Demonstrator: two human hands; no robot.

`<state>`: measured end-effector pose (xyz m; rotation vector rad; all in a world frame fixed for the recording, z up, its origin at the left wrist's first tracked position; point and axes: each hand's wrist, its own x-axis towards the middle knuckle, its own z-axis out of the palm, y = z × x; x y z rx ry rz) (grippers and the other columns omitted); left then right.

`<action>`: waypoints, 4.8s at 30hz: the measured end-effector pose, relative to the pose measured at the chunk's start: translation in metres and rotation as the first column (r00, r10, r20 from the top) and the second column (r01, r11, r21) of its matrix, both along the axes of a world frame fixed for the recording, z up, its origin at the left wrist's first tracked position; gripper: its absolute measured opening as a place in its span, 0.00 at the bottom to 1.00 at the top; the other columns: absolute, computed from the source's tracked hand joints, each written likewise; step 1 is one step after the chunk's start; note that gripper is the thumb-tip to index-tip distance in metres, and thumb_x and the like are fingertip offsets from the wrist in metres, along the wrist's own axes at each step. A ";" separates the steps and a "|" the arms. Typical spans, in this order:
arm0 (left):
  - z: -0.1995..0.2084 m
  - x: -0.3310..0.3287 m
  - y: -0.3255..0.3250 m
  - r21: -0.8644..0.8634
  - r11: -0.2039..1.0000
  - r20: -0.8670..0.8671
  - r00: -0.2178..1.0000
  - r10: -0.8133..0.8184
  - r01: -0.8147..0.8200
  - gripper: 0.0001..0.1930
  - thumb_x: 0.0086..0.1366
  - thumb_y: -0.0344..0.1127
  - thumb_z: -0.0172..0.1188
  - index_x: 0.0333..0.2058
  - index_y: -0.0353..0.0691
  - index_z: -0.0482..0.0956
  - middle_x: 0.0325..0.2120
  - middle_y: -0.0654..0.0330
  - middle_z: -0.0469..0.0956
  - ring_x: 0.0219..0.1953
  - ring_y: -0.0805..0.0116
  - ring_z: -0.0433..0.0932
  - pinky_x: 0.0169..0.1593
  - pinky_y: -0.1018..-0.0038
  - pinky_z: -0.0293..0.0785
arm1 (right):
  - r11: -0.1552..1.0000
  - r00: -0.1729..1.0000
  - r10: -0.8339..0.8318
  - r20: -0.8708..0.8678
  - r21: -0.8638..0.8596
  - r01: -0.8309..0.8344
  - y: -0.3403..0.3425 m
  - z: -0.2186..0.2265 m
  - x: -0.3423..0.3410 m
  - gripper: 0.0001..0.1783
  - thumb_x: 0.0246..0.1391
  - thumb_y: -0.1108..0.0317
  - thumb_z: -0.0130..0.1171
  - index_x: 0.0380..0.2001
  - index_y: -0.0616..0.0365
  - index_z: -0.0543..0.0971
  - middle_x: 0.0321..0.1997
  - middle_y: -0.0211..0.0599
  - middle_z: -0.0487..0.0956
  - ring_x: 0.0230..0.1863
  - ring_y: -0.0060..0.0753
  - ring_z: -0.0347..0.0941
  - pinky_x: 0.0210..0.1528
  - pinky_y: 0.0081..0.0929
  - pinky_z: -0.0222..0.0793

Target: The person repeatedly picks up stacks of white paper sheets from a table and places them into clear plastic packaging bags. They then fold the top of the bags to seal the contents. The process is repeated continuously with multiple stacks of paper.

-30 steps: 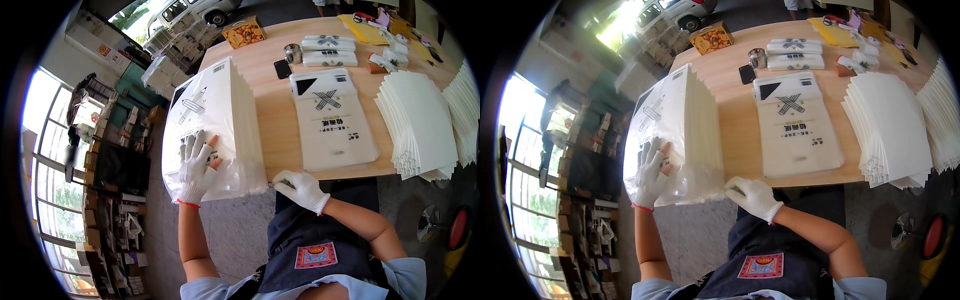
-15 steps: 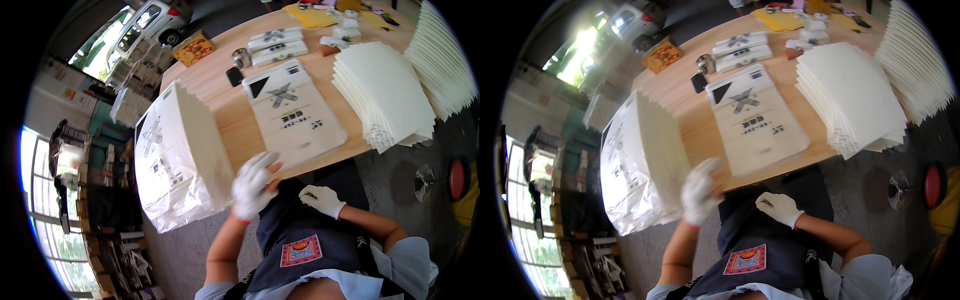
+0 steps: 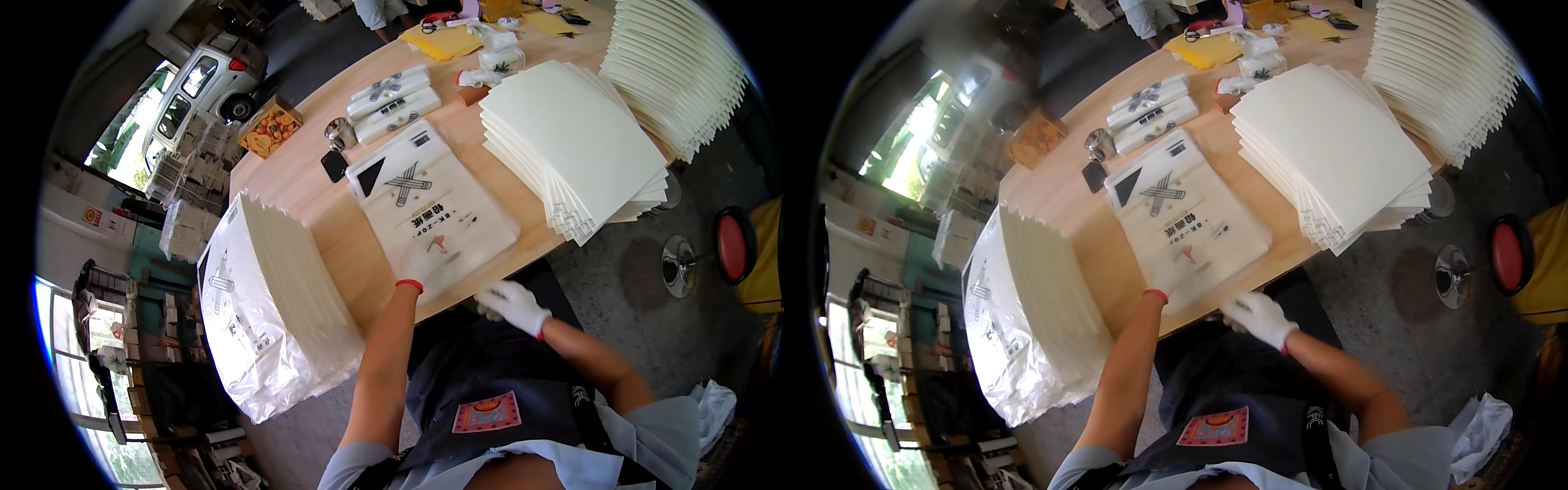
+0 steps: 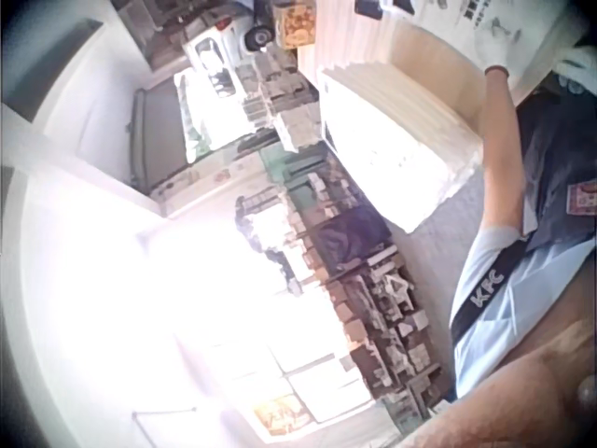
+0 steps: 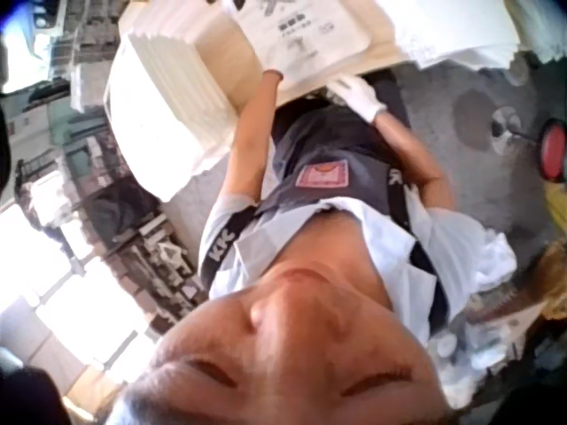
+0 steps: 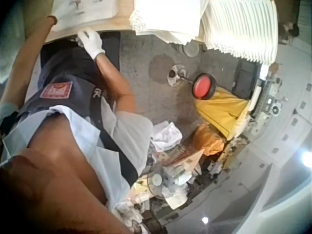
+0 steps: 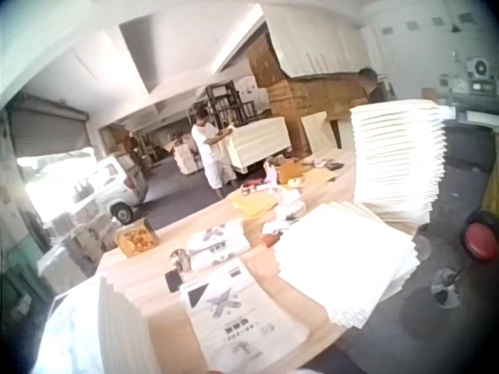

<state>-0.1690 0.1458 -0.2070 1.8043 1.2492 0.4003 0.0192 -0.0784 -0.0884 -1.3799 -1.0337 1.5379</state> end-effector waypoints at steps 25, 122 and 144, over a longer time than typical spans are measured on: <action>0.258 0.112 -0.201 0.583 0.639 0.106 0.732 -0.673 0.502 0.20 0.45 0.22 0.57 0.40 0.46 0.78 0.24 0.56 0.76 0.28 0.55 0.77 0.32 0.66 0.73 | 0.877 0.615 -0.196 0.764 0.417 -0.239 0.098 -0.044 0.028 0.17 0.56 0.63 0.49 0.48 0.53 0.75 0.49 0.39 0.76 0.53 0.40 0.71 0.55 0.34 0.65; 0.122 -0.109 -0.328 -0.075 0.957 0.277 0.916 0.291 -0.281 0.06 0.52 0.25 0.61 0.25 0.37 0.70 0.21 0.62 0.69 0.24 0.74 0.68 0.29 0.78 0.65 | 0.803 0.239 0.333 0.912 -0.141 -0.579 -0.126 0.052 0.028 0.10 0.47 0.62 0.48 0.24 0.56 0.75 0.18 0.43 0.77 0.17 0.43 0.76 0.21 0.46 0.71; 0.123 -0.082 -0.275 -0.462 0.824 0.478 0.690 0.543 -0.328 0.17 0.63 0.38 0.57 0.46 0.35 0.69 0.42 0.49 0.76 0.34 0.65 0.79 0.41 0.66 0.78 | 0.907 0.833 -0.421 -0.359 -0.179 0.381 0.052 -0.073 -0.024 0.19 0.59 0.64 0.54 0.50 0.64 0.73 0.43 0.36 0.78 0.44 0.24 0.73 0.44 0.23 0.71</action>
